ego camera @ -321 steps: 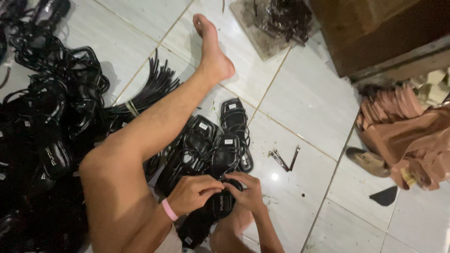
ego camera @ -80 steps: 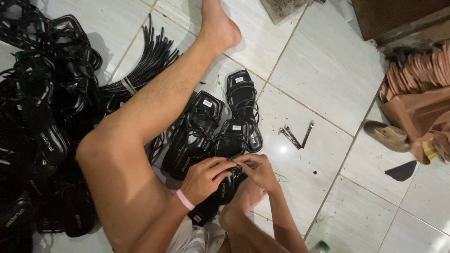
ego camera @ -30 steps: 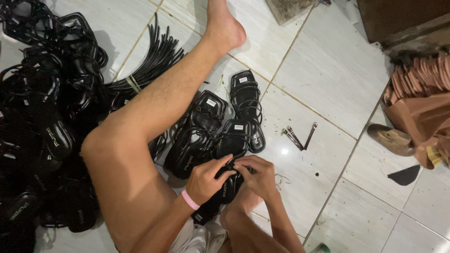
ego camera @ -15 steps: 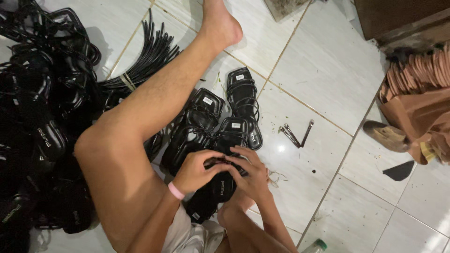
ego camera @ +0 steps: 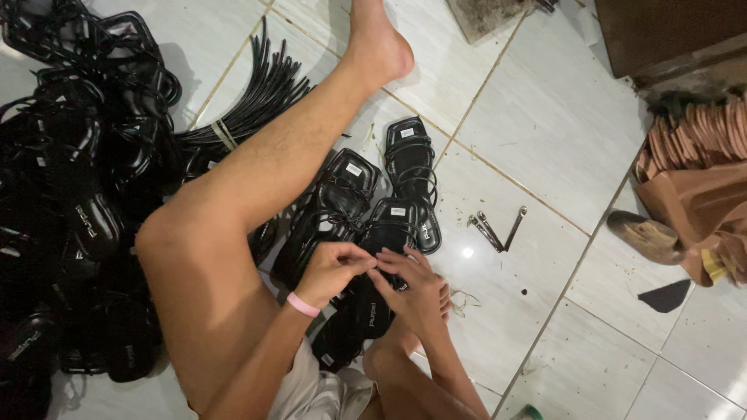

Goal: The person sits on the floor and attaches black straps to a pair of black sandals. They thread the straps through the sandal's eyelets and secure them in place.

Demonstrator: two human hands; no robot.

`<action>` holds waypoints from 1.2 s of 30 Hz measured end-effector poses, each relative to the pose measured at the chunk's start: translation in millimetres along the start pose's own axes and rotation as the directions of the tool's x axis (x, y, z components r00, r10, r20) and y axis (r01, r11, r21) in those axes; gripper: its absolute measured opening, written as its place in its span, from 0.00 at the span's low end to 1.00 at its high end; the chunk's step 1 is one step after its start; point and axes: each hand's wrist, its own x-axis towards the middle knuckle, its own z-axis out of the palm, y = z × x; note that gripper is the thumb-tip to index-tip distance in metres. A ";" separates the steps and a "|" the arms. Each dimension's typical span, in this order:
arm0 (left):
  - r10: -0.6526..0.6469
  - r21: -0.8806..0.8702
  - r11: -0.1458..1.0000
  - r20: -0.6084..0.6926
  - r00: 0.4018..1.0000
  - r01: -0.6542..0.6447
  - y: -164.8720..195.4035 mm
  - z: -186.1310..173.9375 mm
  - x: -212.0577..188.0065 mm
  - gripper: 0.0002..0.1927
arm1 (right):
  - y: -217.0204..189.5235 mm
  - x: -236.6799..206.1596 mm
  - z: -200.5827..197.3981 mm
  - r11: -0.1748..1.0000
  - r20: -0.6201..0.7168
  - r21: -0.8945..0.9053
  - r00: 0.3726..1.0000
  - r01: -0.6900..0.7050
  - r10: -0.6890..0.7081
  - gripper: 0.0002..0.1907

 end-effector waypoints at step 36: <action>0.055 0.011 0.998 -0.115 0.992 -0.054 -3.3 5.3 -9.2 0.09 | -2.5 7.6 -1.8 0.993 0.110 -0.044 0.989 0.106 -0.101 0.07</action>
